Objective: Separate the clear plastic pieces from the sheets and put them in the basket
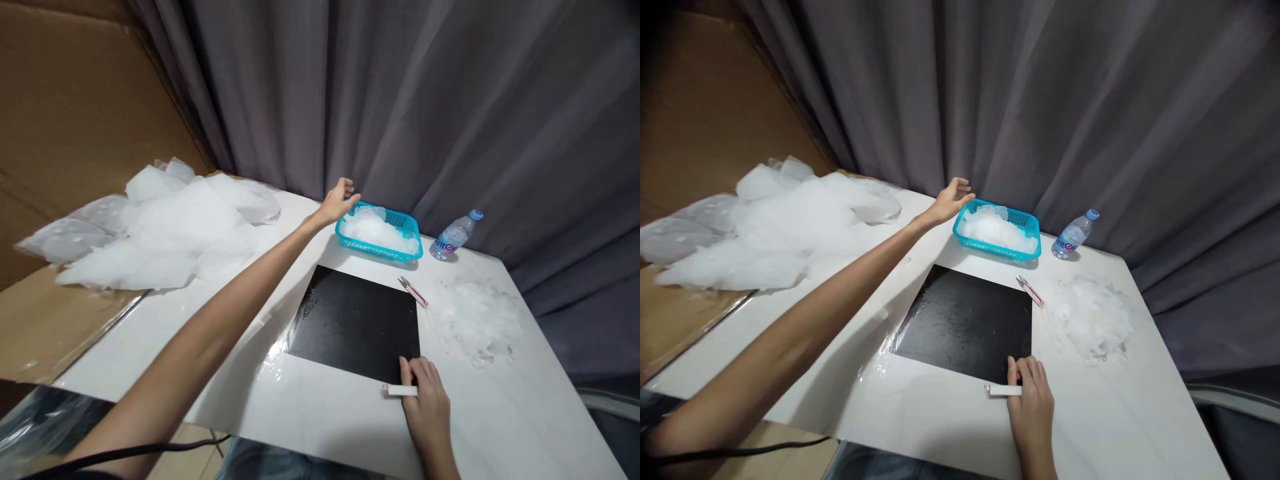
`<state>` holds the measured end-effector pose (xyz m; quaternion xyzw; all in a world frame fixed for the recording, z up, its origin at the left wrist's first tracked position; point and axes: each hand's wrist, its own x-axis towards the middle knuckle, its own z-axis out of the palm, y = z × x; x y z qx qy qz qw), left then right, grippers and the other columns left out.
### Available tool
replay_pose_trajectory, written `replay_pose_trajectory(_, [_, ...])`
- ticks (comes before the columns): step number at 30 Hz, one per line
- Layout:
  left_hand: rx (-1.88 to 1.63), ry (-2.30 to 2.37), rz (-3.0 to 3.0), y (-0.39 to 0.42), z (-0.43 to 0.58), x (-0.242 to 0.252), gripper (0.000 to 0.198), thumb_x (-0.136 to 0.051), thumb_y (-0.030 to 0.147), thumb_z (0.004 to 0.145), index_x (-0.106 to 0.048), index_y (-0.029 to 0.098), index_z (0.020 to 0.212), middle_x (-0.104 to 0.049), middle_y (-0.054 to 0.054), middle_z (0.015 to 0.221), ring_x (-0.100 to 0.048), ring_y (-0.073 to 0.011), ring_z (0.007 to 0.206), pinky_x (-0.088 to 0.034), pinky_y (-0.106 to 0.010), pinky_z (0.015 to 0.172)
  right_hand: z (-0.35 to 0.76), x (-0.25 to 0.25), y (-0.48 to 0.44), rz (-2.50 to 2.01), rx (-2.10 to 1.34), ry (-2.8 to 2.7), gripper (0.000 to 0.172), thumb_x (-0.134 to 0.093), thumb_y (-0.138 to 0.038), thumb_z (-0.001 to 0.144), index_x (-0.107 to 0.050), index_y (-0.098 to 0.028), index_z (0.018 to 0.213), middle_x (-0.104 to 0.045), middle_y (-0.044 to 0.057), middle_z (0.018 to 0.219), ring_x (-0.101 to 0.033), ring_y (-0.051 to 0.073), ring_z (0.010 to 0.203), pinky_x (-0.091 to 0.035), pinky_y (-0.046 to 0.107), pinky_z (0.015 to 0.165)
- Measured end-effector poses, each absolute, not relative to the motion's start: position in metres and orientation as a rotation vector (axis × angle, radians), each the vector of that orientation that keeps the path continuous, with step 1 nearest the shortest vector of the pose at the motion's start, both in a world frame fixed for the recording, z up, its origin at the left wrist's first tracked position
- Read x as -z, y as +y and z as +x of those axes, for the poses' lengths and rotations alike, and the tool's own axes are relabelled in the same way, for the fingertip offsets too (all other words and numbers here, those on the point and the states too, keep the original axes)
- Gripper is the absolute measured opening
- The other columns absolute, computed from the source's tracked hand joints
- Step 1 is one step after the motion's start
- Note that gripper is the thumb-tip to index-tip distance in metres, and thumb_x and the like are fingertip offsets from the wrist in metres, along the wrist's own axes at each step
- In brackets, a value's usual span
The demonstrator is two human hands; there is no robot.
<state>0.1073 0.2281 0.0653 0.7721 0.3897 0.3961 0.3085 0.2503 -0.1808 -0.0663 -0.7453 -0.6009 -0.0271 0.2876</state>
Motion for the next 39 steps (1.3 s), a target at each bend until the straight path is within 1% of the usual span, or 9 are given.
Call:
replay_pose_trajectory(4, [-0.993,1.065,2.215,0.196,0.017,-0.054,0.027,-0.059,0.039,0.097,-0.061,0.018,0.113,-0.07,-0.01,0.114,-0.066,-0.0249,0.107,-0.052,-0.042,0.101,0.252,0.068,-0.182,-2.038,0.082,-1.62,0.051,-0.035,-0.052,0.112,-0.052,-0.024,0.073,-0.059,0.003,0.074,-0.059,0.02,0.072,-0.043,0.028,0.064])
replay_pose_trajectory(8, [-0.833,1.234,2.338,0.146,-0.083,-0.033,0.035,-0.055,0.053,0.099,-0.066,0.02,0.106,-0.068,-0.01,0.107,-0.064,-0.0296,0.105,-0.05,-0.048,0.103,0.255,0.072,-0.18,-2.058,0.109,-1.67,0.056,-0.029,-0.056,0.111,-0.058,-0.024,0.075,-0.062,0.006,0.076,-0.063,0.021,0.074,-0.045,0.028,0.061])
replay_pose_trajectory(14, [-0.599,1.424,2.362,0.092,-0.153,0.002,0.054,-0.062,0.064,0.094,-0.065,0.026,0.132,-0.062,-0.011,0.126,-0.06,-0.0332,0.117,-0.048,-0.046,0.105,0.267,0.073,-0.171,-2.087,0.079,-1.779,0.061,-0.027,-0.062,0.11,-0.07,-0.024,0.088,-0.074,0.01,0.093,-0.071,0.022,0.077,-0.047,0.028,0.055])
replay_pose_trajectory(18, [-0.502,1.407,2.394,0.08,-0.15,0.01,0.047,-0.057,0.061,0.098,-0.064,0.023,0.123,-0.063,-0.01,0.123,-0.059,-0.0317,0.116,-0.045,-0.045,0.106,0.279,0.072,-0.168,-1.985,0.007,-1.933,0.06,-0.031,-0.066,0.107,-0.072,-0.024,0.092,-0.077,0.011,0.094,-0.074,0.023,0.074,-0.05,0.028,0.053])
replay_pose_trajectory(22, [-0.416,1.362,2.41,0.086,-0.135,0.009,0.031,-0.049,0.05,0.103,-0.06,0.021,0.101,-0.062,-0.008,0.104,-0.062,-0.0264,0.096,-0.049,-0.037,0.086,0.277,0.071,-0.159,-1.949,0.045,-1.898,0.058,-0.031,-0.064,0.108,-0.069,-0.024,0.09,-0.077,0.01,0.09,-0.075,0.025,0.073,-0.05,0.029,0.052])
replay_pose_trajectory(27, [-0.402,1.284,2.412,0.094,-0.118,-0.012,0.025,-0.045,0.035,0.101,-0.049,0.022,0.08,-0.054,-0.004,0.08,-0.053,-0.0204,0.067,-0.041,-0.033,0.066,0.258,0.063,-0.136,-1.902,0.016,-1.911,0.058,-0.027,-0.062,0.11,-0.063,-0.025,0.082,-0.072,0.008,0.082,-0.071,0.023,0.068,-0.045,0.03,0.053])
replay_pose_trajectory(30, [-0.465,1.197,2.404,0.086,-0.107,-0.037,0.027,-0.042,0.035,0.104,-0.045,0.023,0.081,-0.052,-0.001,0.08,-0.048,-0.0184,0.064,-0.037,-0.033,0.065,0.243,0.056,-0.12,-1.838,0.03,-1.947,0.058,-0.027,-0.06,0.11,-0.061,-0.025,0.078,-0.07,0.007,0.077,-0.067,0.023,0.069,-0.045,0.032,0.06])
replay_pose_trajectory(33, [-0.549,1.116,2.384,0.065,-0.086,-0.054,0.025,-0.038,0.034,0.107,-0.046,0.023,0.086,-0.054,-0.002,0.087,-0.052,-0.0196,0.072,-0.038,-0.034,0.07,0.225,0.045,-0.105,-1.74,-0.023,-1.967,0.06,-0.025,-0.058,0.111,-0.067,-0.024,0.083,-0.073,0.007,0.082,-0.066,0.025,0.074,-0.048,0.035,0.071])
replay_pose_trajectory(39, [-0.614,0.884,2.273,0.008,-0.016,-0.037,0.029,-0.032,0.039,0.112,-0.051,0.024,0.098,-0.062,-0.003,0.097,-0.063,-0.0194,0.085,-0.049,-0.031,0.081,0.188,0.019,-0.078,-1.629,-0.706,-1.708,0.049,-0.033,-0.056,0.11,-0.071,-0.024,0.103,-0.073,0.006,0.086,-0.066,0.023,0.078,-0.051,0.031,0.072])
